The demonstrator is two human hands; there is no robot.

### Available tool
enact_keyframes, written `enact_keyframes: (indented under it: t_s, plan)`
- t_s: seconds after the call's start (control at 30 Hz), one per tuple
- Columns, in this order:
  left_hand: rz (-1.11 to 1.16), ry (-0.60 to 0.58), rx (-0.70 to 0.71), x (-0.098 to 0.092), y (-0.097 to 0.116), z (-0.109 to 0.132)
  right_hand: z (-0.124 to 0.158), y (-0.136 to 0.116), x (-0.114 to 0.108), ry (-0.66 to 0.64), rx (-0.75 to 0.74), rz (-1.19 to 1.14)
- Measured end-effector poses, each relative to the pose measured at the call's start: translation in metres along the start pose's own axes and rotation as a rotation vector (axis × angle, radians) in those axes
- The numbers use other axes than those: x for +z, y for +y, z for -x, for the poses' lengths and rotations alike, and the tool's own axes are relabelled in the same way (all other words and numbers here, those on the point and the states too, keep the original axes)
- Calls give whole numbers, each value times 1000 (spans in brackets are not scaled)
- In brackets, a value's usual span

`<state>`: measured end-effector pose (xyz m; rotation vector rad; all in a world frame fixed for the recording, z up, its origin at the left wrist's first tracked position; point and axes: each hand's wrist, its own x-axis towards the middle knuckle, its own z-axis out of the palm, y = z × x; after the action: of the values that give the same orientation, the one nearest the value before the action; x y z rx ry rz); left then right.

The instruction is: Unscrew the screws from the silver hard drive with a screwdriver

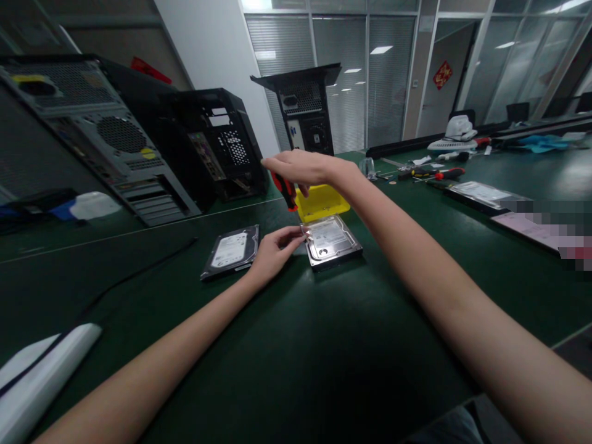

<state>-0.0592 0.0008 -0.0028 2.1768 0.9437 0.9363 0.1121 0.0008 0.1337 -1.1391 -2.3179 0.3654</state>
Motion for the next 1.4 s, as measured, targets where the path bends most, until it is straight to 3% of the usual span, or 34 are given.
enact_keyframes:
  t_s: [0.13,0.3,0.57,0.87,1.13,1.3,1.4]
  plan:
    - [13,2,-2,0,-3,-1,0,-1,-3,-65,-3,-54]
    - [12,-4,2,-1,-5,-1,0,-5,-6,-172,-120,-180]
    - [-3,1,11,0,-6,-1,-2,0,-6,-31,-216,-90]
    - [-4,-4,4,-1,-3,-1,-1,1,-8,13,-204,-186]
    - [19,-6,4,-1,-5,-1,10,-6,-5,-118,-44,-527]
    - [10,-10,9,-1,-2,0,-1,9,6,-234,-228,-706]
    - [-2,-9,13,-1,1,0,-10,19,13,-220,-300,-757]
